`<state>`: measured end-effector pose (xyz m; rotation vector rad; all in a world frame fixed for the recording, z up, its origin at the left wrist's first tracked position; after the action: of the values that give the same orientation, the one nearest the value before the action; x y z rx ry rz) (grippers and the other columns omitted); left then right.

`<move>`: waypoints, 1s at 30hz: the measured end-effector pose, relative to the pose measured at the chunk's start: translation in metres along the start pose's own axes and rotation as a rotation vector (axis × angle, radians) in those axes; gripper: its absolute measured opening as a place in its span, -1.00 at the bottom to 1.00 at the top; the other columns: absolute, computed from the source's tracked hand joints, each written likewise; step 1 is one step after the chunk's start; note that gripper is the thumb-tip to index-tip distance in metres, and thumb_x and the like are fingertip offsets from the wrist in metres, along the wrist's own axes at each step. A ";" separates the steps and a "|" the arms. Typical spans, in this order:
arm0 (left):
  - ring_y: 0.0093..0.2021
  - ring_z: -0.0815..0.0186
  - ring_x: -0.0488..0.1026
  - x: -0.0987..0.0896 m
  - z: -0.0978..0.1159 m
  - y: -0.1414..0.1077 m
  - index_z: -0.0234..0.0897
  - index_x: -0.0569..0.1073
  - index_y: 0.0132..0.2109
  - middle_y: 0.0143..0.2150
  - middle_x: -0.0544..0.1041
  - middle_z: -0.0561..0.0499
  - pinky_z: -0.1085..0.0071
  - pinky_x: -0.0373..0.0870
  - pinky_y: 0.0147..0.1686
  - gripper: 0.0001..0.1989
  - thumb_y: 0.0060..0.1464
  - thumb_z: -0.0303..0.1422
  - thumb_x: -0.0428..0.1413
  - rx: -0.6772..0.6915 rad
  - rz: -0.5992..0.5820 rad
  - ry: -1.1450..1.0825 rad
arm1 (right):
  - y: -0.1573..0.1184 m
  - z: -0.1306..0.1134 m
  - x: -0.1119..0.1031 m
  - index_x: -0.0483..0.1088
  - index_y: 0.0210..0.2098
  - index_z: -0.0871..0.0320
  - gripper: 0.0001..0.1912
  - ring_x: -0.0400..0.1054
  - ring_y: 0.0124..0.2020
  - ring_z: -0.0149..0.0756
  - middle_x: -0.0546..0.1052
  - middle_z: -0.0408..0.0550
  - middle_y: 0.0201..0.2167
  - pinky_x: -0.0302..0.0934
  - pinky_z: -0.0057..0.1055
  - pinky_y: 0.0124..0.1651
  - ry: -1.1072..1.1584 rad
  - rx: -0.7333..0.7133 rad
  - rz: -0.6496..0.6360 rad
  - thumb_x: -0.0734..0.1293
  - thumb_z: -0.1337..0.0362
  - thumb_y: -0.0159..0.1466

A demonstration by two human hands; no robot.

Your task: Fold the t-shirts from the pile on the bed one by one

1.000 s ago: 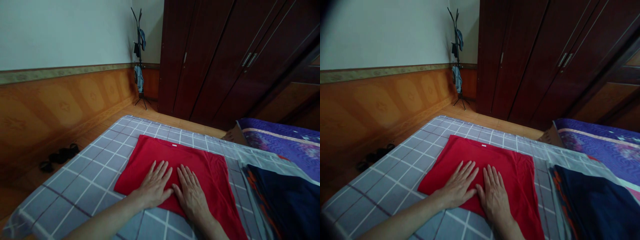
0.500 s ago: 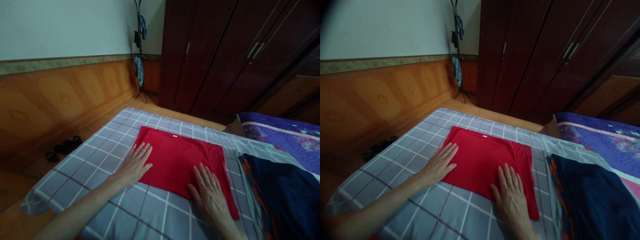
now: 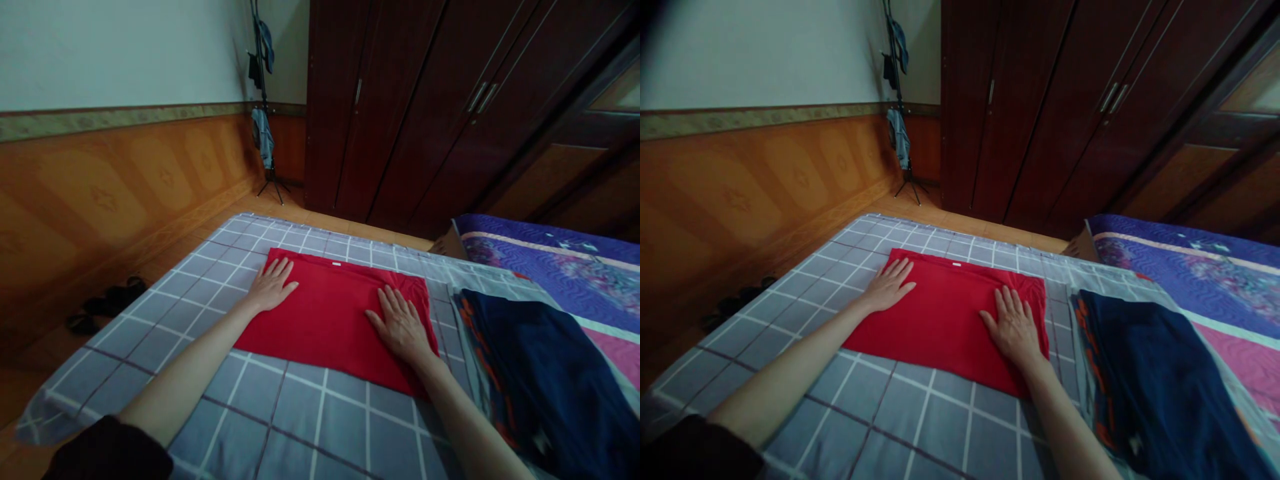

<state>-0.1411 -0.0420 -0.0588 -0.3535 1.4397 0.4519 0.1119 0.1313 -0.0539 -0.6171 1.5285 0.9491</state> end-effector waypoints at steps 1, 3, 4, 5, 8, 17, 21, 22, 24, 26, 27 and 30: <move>0.36 0.05 -0.13 -0.002 -0.016 -0.008 -0.32 -0.03 0.35 0.38 -0.04 -0.16 -0.07 -0.12 0.24 -0.36 0.26 -0.05 -0.31 -0.047 0.003 0.002 | -0.008 0.021 0.000 0.09 0.26 0.29 -0.36 -0.06 0.30 0.00 0.11 0.18 0.29 -0.09 0.00 0.24 -0.019 0.050 -0.003 0.01 -0.01 0.36; 0.36 0.00 -0.10 -0.008 -0.035 -0.024 -0.39 -0.03 0.34 0.36 0.00 -0.23 -0.11 -0.11 0.23 -0.37 0.27 -0.09 -0.31 -0.128 0.027 0.013 | -0.024 0.051 -0.003 0.13 0.24 0.34 -0.36 -0.03 0.28 0.04 0.14 0.24 0.27 -0.03 0.01 0.20 -0.052 0.154 0.006 0.00 0.01 0.36; 0.36 0.00 -0.12 -0.013 -0.033 -0.032 -0.40 -0.03 0.34 0.36 0.01 -0.23 -0.11 -0.13 0.23 -0.38 0.27 -0.11 -0.29 -0.140 0.053 0.022 | -0.031 0.055 -0.006 0.15 0.22 0.38 -0.36 -0.03 0.27 0.08 0.15 0.27 0.26 -0.02 0.03 0.19 -0.061 0.182 0.024 0.00 0.01 0.35; 0.37 0.01 -0.15 -0.018 -0.023 -0.039 -0.39 -0.03 0.34 0.37 0.00 -0.21 -0.10 -0.17 0.25 -0.39 0.27 -0.13 -0.27 -0.123 0.084 0.030 | -0.037 0.051 -0.011 0.17 0.21 0.40 -0.35 -0.03 0.27 0.11 0.15 0.31 0.25 -0.01 0.04 0.18 -0.065 0.188 0.052 0.01 0.01 0.35; 0.39 0.13 -0.27 -0.024 0.050 -0.057 -0.31 -0.06 0.35 0.39 -0.07 -0.07 -0.01 -0.32 0.30 -0.41 0.26 -0.18 -0.19 0.125 0.131 0.024 | -0.047 -0.006 -0.023 0.17 0.20 0.39 -0.39 -0.08 0.29 0.11 0.10 0.31 0.27 -0.06 0.04 0.22 -0.020 0.050 0.141 0.05 0.06 0.34; 0.39 0.20 -0.37 0.011 0.139 -0.085 -0.33 -0.18 0.36 0.41 -0.21 -0.10 0.06 -0.42 0.30 -0.30 0.22 -0.10 -0.14 0.417 -0.182 -0.138 | -0.073 -0.093 -0.016 0.12 0.25 0.26 -0.42 -0.12 0.32 -0.04 0.12 0.12 0.29 -0.09 -0.04 0.27 0.098 -0.235 0.016 0.15 0.08 0.32; 0.38 0.12 -0.43 0.007 0.131 -0.088 -0.35 -0.18 0.36 0.41 -0.27 -0.16 -0.02 -0.46 0.28 -0.19 0.16 0.03 -0.10 0.385 -0.229 -0.154 | -0.078 -0.083 -0.019 0.13 0.25 0.28 -0.42 -0.19 0.33 0.02 0.05 0.17 0.31 -0.13 0.04 0.27 0.101 -0.197 0.009 0.17 0.15 0.31; 0.38 0.10 -0.44 0.007 0.132 -0.089 -0.34 -0.17 0.36 0.40 -0.28 -0.17 -0.04 -0.46 0.28 -0.18 0.16 0.03 -0.09 0.383 -0.237 -0.158 | -0.079 -0.084 -0.020 0.13 0.25 0.26 -0.43 -0.21 0.34 0.03 0.04 0.16 0.32 -0.14 0.05 0.28 0.106 -0.203 0.007 0.18 0.16 0.30; 0.38 0.09 -0.44 0.007 0.135 -0.090 -0.33 -0.18 0.36 0.40 -0.29 -0.19 -0.05 -0.44 0.27 -0.16 0.14 0.05 -0.07 0.385 -0.256 -0.169 | -0.079 -0.089 -0.021 0.13 0.26 0.23 -0.41 -0.21 0.34 0.03 0.03 0.15 0.32 -0.12 0.05 0.27 0.120 -0.229 -0.013 0.19 0.15 0.28; 0.38 0.07 -0.43 0.008 0.140 -0.091 -0.34 -0.19 0.36 0.40 -0.30 -0.22 -0.06 -0.43 0.27 -0.10 0.09 0.09 -0.04 0.396 -0.262 -0.184 | -0.077 -0.092 -0.019 0.14 0.25 0.22 -0.41 -0.16 0.33 0.01 0.06 0.15 0.31 -0.06 0.02 0.26 0.126 -0.241 -0.038 0.19 0.13 0.28; 0.38 0.07 -0.43 0.008 0.143 -0.092 -0.34 -0.19 0.37 0.40 -0.29 -0.22 -0.05 -0.43 0.27 -0.08 0.08 0.12 -0.04 0.411 -0.251 -0.196 | -0.076 -0.093 -0.019 0.15 0.25 0.22 -0.42 -0.14 0.32 0.01 0.09 0.15 0.30 -0.03 0.01 0.25 0.123 -0.241 -0.041 0.18 0.14 0.28; 0.38 0.12 -0.40 0.003 0.147 -0.095 -0.30 -0.19 0.37 0.40 -0.25 -0.17 0.00 -0.44 0.29 -0.10 0.09 0.17 -0.14 0.470 -0.190 -0.224 | -0.075 -0.094 -0.019 0.15 0.25 0.23 -0.44 -0.13 0.32 0.01 0.10 0.16 0.29 -0.05 0.02 0.25 0.100 -0.244 -0.007 0.16 0.15 0.30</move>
<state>0.0337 -0.0510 -0.0501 -0.0558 1.2345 -0.0084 0.1254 0.0105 -0.0529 -0.8536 1.5090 1.1234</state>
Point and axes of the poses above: each hand's wrist, its own y-axis towards the middle knuckle, its own x-axis out of the palm, z = x × y, the point moved 8 cm from there along y, towards the middle knuckle
